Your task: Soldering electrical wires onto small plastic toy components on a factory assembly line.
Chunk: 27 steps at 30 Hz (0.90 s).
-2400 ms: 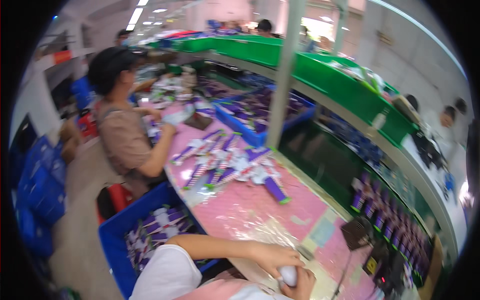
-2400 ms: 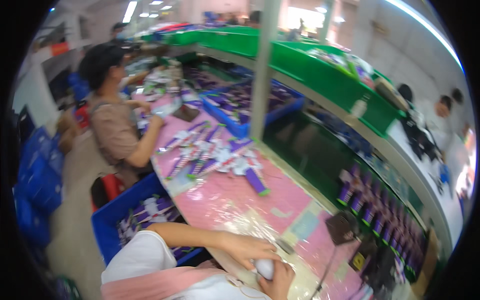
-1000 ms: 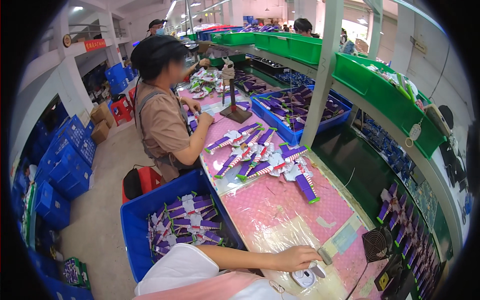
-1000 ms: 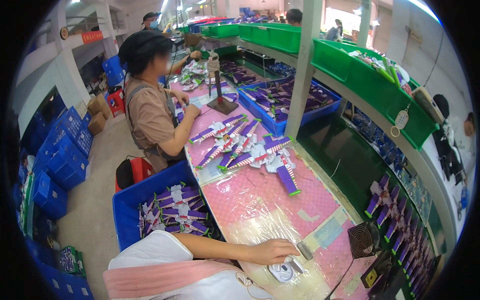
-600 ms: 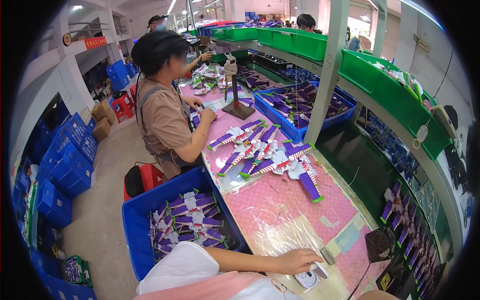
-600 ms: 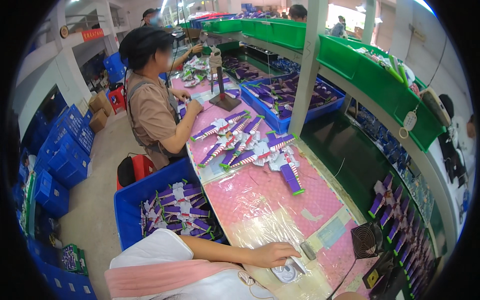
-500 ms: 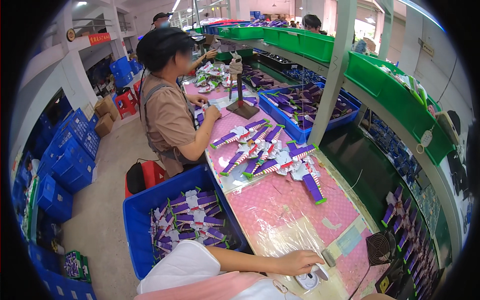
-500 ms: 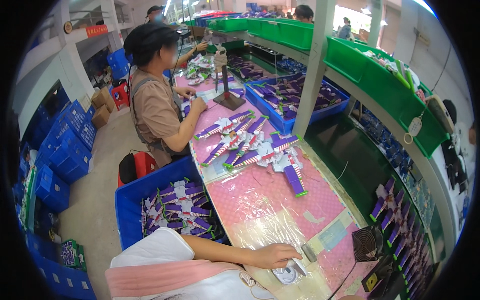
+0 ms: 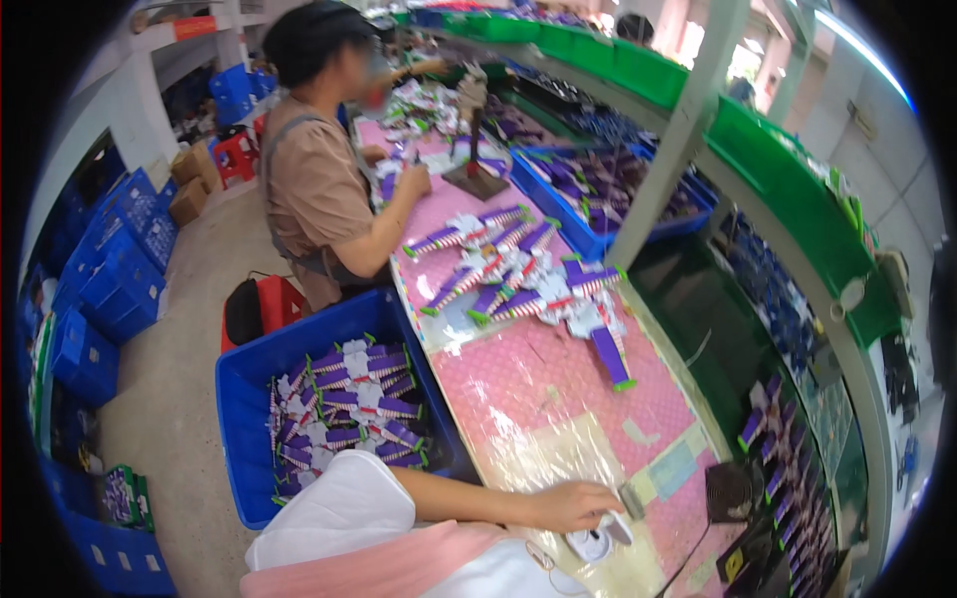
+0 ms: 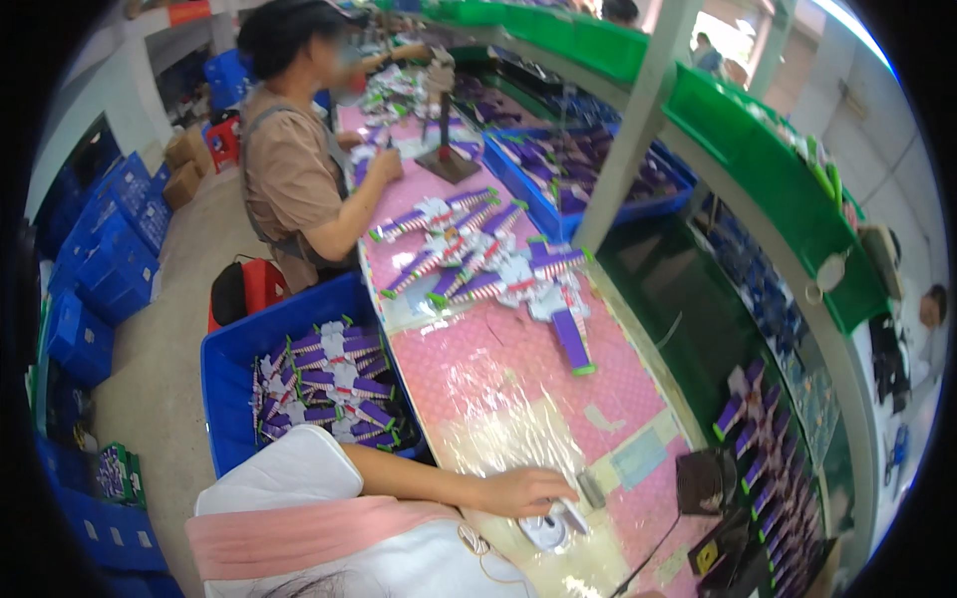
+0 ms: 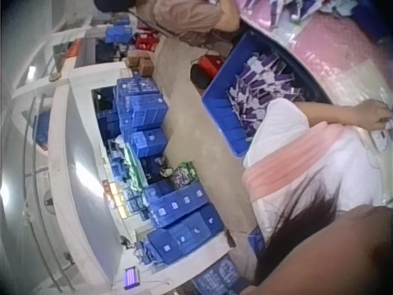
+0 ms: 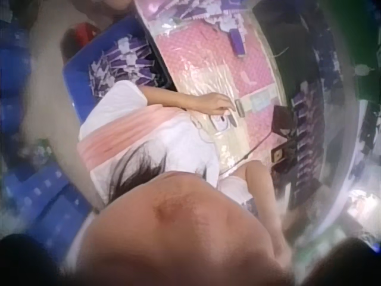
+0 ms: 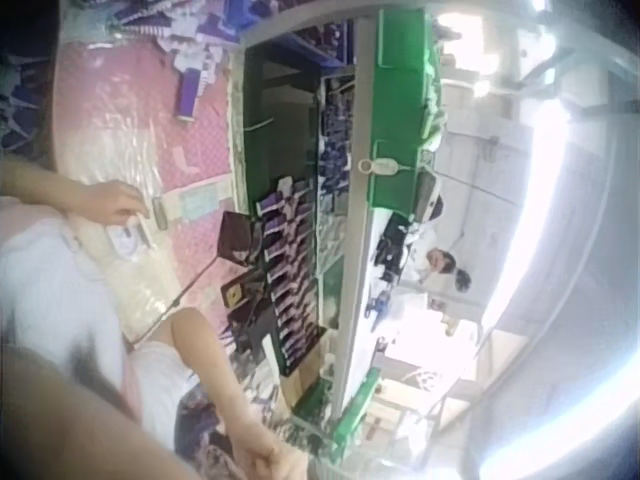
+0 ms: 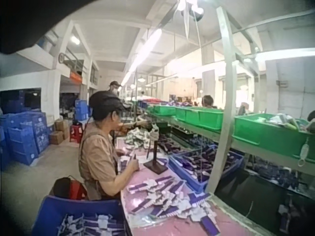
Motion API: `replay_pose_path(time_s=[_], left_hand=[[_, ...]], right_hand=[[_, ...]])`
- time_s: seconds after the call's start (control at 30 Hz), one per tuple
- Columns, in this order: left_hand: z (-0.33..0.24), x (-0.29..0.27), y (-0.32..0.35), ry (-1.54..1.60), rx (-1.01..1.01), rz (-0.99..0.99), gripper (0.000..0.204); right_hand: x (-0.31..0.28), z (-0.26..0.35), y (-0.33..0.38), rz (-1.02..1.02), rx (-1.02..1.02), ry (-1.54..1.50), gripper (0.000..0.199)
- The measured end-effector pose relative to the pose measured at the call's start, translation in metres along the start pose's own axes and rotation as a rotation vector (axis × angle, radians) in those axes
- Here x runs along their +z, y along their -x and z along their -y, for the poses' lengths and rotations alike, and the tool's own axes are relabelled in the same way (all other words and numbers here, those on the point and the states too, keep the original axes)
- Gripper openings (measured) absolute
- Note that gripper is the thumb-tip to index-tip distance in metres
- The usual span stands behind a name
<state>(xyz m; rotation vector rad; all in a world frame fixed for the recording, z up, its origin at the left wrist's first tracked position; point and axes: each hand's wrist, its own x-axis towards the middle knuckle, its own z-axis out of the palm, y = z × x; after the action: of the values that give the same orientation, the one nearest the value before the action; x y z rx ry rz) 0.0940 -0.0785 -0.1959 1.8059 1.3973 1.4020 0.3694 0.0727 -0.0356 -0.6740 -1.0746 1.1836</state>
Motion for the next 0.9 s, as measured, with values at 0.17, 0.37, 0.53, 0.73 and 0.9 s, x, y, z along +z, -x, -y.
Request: replay_pose_path(time_s=[0.17,0.37,0.53,0.73,0.9], left_hand=[[0.0,-0.006,-0.005,0.044,-0.063,-0.053,0.042],[-0.013,-0.012,-0.021,0.019,-0.112,0.003,0.034],[-0.015,-0.014,-0.023,0.053,-0.117,0.02,0.033],[-0.017,-0.021,-0.024,0.057,-0.146,0.062,0.027],[-0.018,-0.023,-0.025,0.043,-0.169,0.09,0.025]], right_hand=[[-0.062,0.008,0.031,-0.219,0.139,0.033,0.023],[0.011,-0.055,0.134,0.094,0.826,0.081,0.018],[0.034,-0.071,0.171,-0.123,1.041,-0.015,0.011],[0.066,-0.083,0.172,-0.215,1.187,-0.067,0.01],[0.051,-0.068,0.17,0.152,1.294,0.301,0.016]])
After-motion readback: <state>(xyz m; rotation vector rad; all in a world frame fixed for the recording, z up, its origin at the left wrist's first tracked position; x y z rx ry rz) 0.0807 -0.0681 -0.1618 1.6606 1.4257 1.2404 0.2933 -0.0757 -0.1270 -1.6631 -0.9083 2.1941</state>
